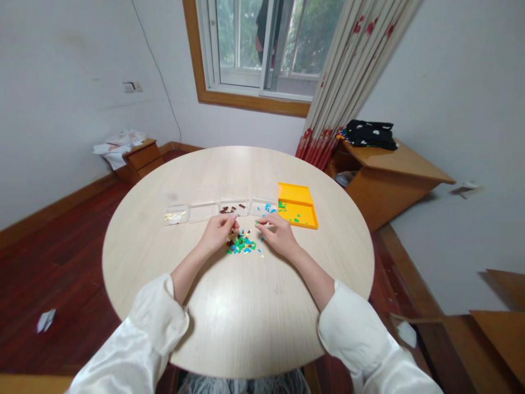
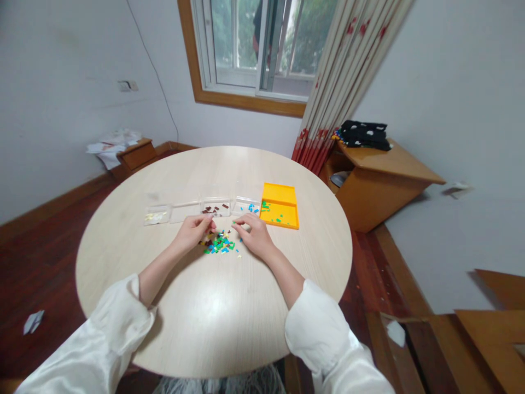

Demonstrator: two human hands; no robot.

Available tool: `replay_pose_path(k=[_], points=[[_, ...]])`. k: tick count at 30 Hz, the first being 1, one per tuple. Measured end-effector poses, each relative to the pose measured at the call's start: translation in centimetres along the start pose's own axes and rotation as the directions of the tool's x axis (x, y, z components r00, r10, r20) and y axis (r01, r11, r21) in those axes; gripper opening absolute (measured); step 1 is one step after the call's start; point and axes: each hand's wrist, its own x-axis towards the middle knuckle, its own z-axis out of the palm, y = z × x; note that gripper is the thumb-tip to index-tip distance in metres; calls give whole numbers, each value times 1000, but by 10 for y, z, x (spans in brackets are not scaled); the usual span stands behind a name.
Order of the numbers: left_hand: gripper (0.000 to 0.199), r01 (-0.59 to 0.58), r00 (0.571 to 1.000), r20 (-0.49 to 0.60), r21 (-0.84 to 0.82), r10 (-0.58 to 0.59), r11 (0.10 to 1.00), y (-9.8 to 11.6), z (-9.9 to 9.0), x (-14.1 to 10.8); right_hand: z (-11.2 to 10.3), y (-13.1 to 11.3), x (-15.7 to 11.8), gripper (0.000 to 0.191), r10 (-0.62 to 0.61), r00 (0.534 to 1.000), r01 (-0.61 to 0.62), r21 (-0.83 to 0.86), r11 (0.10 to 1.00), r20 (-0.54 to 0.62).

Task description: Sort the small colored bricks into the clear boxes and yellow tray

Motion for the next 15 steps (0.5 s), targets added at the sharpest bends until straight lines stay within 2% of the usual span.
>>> replay_pose_path(k=[3,5,11,15], points=[[43,-7,987,-156,101,23,995,-6,-9,5,-8,8,3,14,32,997,-33,-18,999,-76],[39,-2,979,-200,145,31,989,-10,-14,7,-14,14,5,14,53,991,-57,-34,998,-127],[17,-16,985,-156,331,71,944,-16,-22,9,-34,34,10,18,90,935,-136,-112,984,-343],[13,-44,982,-142,459,122,887,-20,-30,11,-48,44,12,20,115,880,-225,-191,955,-461]])
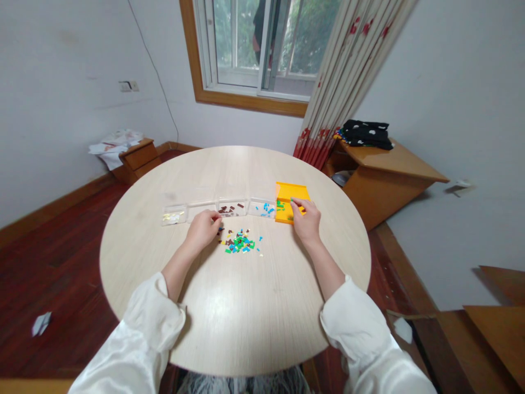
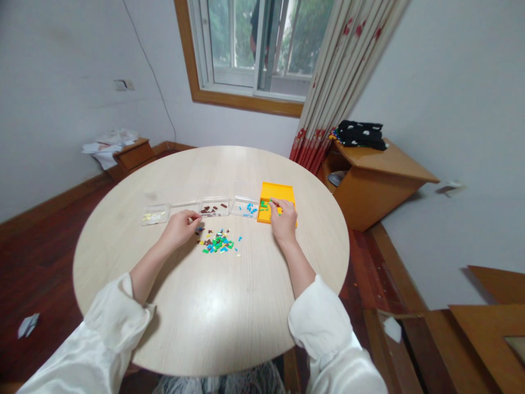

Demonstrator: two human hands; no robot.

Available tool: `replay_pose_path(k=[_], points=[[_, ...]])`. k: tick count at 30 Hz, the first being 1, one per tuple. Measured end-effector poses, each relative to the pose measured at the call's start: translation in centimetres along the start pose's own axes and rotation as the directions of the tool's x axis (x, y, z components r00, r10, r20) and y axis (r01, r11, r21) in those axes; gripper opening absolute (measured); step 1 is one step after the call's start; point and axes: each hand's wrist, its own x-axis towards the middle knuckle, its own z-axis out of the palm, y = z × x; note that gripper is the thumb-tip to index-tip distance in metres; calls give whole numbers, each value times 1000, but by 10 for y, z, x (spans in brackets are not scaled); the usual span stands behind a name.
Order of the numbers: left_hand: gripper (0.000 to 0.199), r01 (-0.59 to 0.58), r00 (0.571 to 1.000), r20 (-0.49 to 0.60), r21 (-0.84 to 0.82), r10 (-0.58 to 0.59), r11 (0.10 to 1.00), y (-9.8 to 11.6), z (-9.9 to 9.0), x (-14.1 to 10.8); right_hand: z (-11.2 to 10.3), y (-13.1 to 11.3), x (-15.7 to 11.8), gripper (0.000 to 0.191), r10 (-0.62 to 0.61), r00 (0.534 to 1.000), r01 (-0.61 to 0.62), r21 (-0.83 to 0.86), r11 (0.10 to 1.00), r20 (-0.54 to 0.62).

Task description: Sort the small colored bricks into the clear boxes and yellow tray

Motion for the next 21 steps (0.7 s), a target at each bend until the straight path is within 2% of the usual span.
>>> replay_pose_path(k=[4,8,12,17,21], points=[[15,24,999,40,78,-28,997,-10,-7,4,-6,6,4,21,34,998,-37,-65,997,-56],[9,63,998,21,11,-63,998,-16,-12,6,-7,9,6,23,41,997,-47,-88,995,-69],[11,53,991,122,73,-61,996,-12,-13,6,-7,9,6,26,33,997,-40,-103,994,-68],[15,-99,975,205,70,83,993,0,-7,2,-6,7,5,26,36,998,-42,-107,993,-54],[14,-216,928,305,-22,212,976,9,1,-5,-6,6,5,25,35,998,-39,-97,994,-50]])
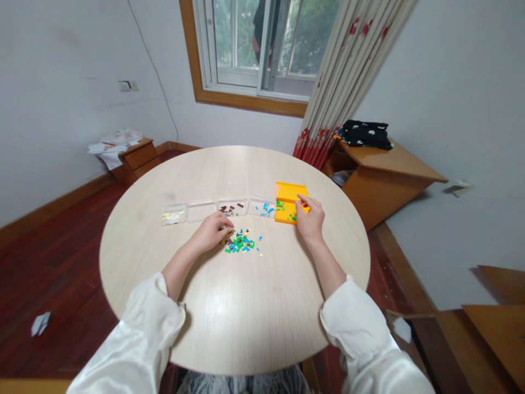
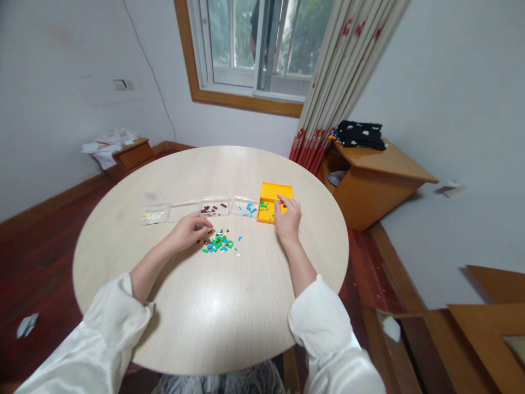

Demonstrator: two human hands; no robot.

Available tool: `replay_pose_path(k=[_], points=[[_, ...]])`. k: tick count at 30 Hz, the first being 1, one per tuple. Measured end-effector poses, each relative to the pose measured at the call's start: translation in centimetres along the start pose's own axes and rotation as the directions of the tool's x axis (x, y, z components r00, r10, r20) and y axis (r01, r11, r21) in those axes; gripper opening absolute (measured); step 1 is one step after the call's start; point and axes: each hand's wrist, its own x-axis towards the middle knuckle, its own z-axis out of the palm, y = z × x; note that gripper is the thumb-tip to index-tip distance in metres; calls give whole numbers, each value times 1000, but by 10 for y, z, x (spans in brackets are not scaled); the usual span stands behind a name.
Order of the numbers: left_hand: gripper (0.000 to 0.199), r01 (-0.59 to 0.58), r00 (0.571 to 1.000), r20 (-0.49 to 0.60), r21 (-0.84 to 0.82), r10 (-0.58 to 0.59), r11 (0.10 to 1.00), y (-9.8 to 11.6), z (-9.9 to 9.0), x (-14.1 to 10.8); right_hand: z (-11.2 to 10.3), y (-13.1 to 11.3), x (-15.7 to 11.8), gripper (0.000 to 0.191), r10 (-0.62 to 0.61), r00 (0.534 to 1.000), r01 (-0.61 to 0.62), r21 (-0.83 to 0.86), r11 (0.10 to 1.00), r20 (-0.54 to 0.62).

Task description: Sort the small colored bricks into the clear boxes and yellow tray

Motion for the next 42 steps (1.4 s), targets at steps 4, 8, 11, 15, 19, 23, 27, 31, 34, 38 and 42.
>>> replay_pose_path(k=[4,8,11,15,19,23,27,31,34,38,42], points=[[12,-40,997,63,-42,43,998,5,8,-1,1,-3,-1,24,4,1000,-4,19,1000,10],[13,-56,996,72,-47,60,997,4,12,-1,3,-5,-2,23,-1,1000,0,40,999,19],[12,-53,995,78,-46,57,998,1,11,-1,4,-5,-3,23,-15,999,14,38,999,33],[13,-49,995,81,-35,51,998,0,11,-1,7,-4,-5,24,-33,997,30,41,999,65],[13,-78,994,77,-55,82,995,2,12,-2,12,-7,-10,23,-64,991,59,42,997,117],[10,-101,990,90,-75,107,992,6,14,-3,16,-11,-15,23,-98,981,93,37,995,166],[8,-95,992,82,-60,100,994,8,17,-2,18,-13,-17,23,-127,975,119,54,991,185],[9,-100,991,81,-31,102,995,9,19,-2,19,-14,-18,23,-125,973,116,59,992,195],[12,-105,990,95,-29,107,994,10,20,-2,20,-15,-19,23,-119,970,109,57,992,212],[14,-115,987,110,-29,118,993,12,20,-3,20,-17,-21,24,-112,966,98,71,993,232],[13,-109,990,82,-44,113,993,13,19,-3,20,-20,-22,23,-104,963,86,85,993,249]])
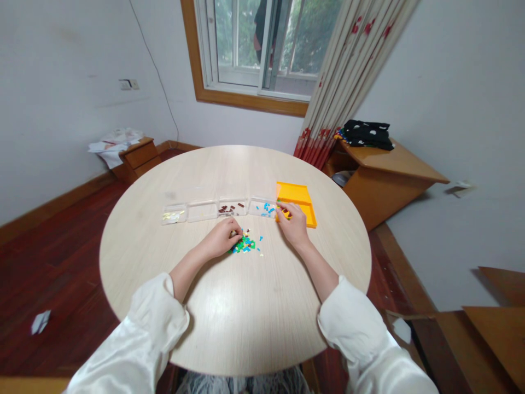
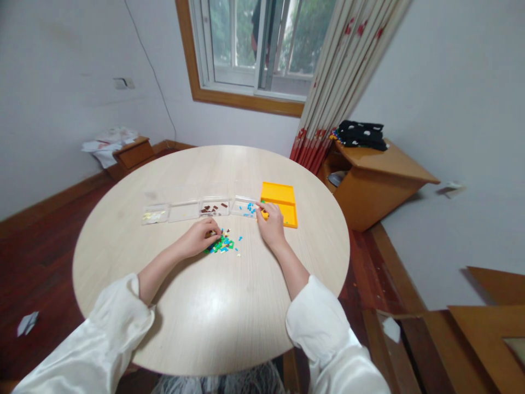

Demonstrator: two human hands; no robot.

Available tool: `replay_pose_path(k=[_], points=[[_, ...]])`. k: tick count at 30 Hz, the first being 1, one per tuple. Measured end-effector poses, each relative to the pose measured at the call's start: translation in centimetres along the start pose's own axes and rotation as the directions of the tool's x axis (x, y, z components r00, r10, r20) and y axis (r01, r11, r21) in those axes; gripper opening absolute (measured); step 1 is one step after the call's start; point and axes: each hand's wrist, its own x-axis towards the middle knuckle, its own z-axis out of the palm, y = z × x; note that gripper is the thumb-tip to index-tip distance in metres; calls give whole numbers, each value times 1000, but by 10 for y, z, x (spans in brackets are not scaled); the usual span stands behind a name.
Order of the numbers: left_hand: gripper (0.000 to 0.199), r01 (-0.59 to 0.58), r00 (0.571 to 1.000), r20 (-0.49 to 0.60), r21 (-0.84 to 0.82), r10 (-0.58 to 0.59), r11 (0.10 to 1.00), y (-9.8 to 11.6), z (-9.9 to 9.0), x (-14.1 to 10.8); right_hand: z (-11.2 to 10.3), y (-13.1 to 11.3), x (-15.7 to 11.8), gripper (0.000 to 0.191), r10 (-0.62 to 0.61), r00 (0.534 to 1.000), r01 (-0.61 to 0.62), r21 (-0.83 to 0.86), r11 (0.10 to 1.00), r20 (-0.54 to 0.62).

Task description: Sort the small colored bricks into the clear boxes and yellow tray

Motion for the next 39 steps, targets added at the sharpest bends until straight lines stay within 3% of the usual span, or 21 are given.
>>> replay_pose_path(k=[6,10,18,29,39], points=[[10,112,988,-94,-80,-120,990,6,-3,3,5,-8,-5,20,-16,997,12,43,999,77],[12,203,969,-101,-190,-225,960,11,-4,4,13,-20,-14,17,-55,979,28,138,990,196],[11,175,959,-154,-342,-238,923,12,1,3,22,-43,-28,17,-107,916,-4,277,961,386],[12,148,960,-168,-373,-224,916,12,9,6,23,-48,-30,11,-50,922,-80,316,945,383],[29,204,891,-151,-711,-429,673,12,2,8,24,-45,-28,12,1,933,-135,349,927,359]])
